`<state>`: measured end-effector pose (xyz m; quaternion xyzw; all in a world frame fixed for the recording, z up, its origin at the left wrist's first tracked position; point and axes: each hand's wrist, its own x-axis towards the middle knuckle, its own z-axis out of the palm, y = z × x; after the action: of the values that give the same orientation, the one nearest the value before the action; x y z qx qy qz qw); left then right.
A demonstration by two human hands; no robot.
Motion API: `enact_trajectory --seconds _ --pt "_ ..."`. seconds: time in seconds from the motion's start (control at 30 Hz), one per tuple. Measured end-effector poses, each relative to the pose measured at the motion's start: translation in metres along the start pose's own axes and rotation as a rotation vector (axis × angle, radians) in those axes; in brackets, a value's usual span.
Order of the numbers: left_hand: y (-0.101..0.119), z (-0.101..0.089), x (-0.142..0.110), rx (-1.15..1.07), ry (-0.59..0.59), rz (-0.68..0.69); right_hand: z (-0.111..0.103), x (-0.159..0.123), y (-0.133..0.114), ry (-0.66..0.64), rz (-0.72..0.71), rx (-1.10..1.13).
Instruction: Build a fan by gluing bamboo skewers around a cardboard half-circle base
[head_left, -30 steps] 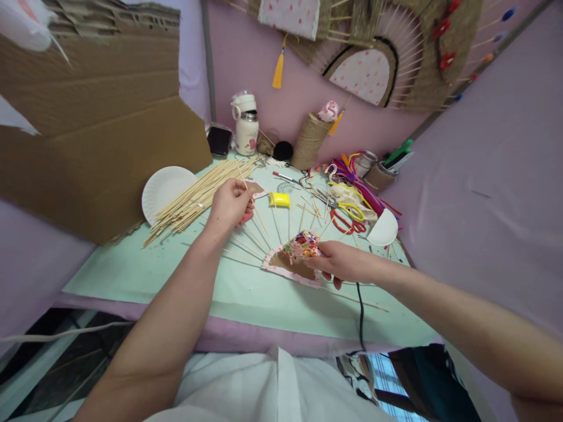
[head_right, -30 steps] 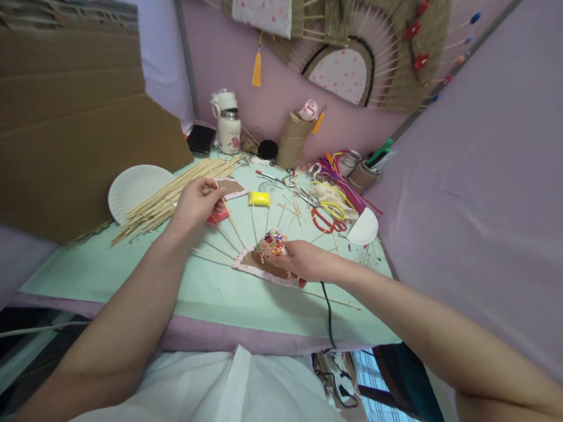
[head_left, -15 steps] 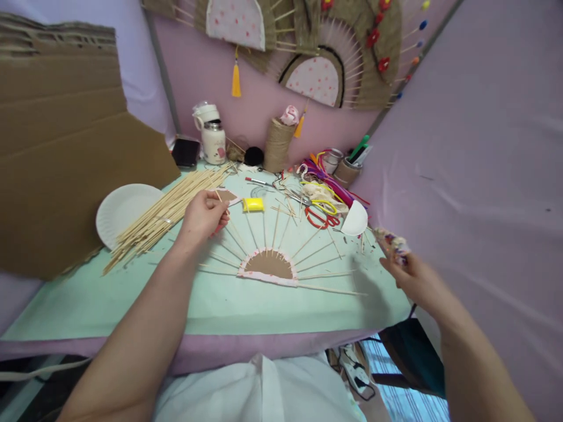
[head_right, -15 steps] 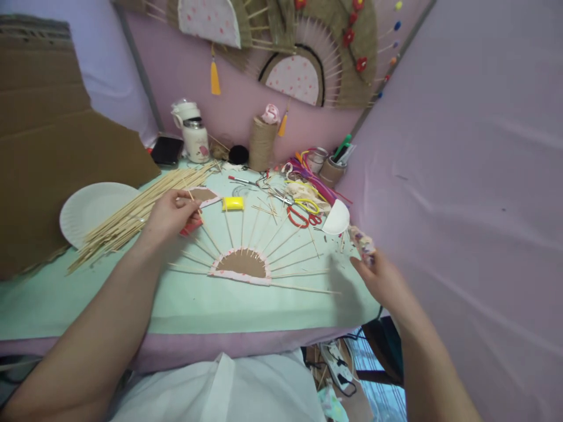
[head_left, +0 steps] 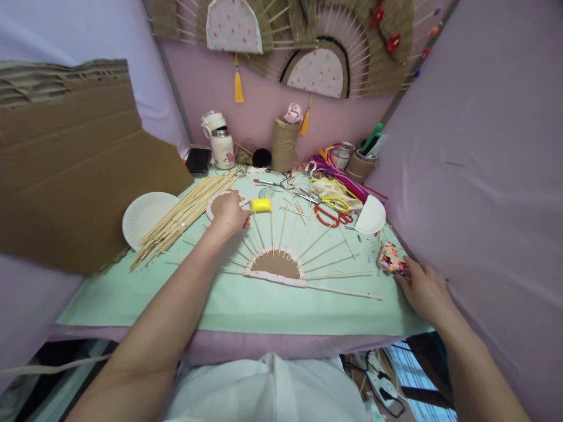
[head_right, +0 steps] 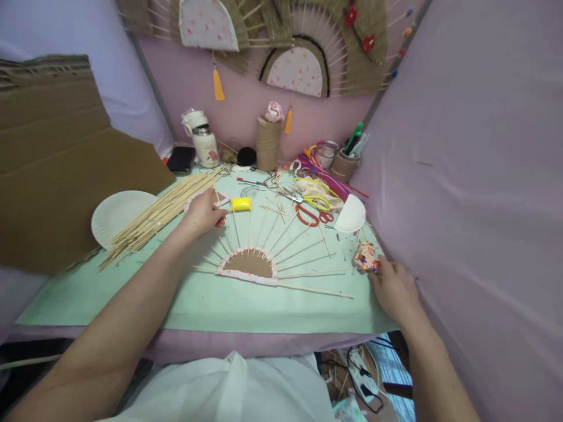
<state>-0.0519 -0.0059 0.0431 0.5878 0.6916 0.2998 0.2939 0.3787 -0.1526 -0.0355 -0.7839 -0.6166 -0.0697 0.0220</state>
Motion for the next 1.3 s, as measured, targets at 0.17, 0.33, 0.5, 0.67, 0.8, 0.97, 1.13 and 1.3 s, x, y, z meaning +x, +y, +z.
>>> enact_trajectory --seconds 0.17,0.33,0.5,0.67,0.8,0.97,1.13,1.3 --pt "-0.011 0.007 0.011 0.201 0.011 0.074 -0.041 -0.008 -0.022 0.103 0.016 0.007" --pt "-0.018 0.013 0.014 0.219 -0.018 0.081 -0.064 -0.008 -0.080 0.266 -0.236 0.204" --pt "-0.018 0.014 0.011 0.215 -0.020 0.071 -0.070 -0.010 -0.144 0.300 -0.486 0.313" --pt "-0.018 0.014 0.011 0.246 -0.010 0.064 -0.077 -0.014 -0.183 0.221 -0.566 0.381" --pt "-0.019 0.017 0.012 0.263 0.025 0.059 -0.074 -0.020 -0.203 0.148 -0.624 0.392" --pt "-0.015 0.016 0.012 0.373 -0.024 0.020 -0.066 -0.025 -0.219 0.102 -0.681 0.403" --pt "-0.012 0.015 0.010 0.484 -0.076 -0.001 -0.061 -0.030 -0.229 0.090 -0.684 0.405" --pt "-0.014 0.017 0.009 0.534 -0.073 0.029 -0.053 -0.039 -0.238 0.082 -0.715 0.392"
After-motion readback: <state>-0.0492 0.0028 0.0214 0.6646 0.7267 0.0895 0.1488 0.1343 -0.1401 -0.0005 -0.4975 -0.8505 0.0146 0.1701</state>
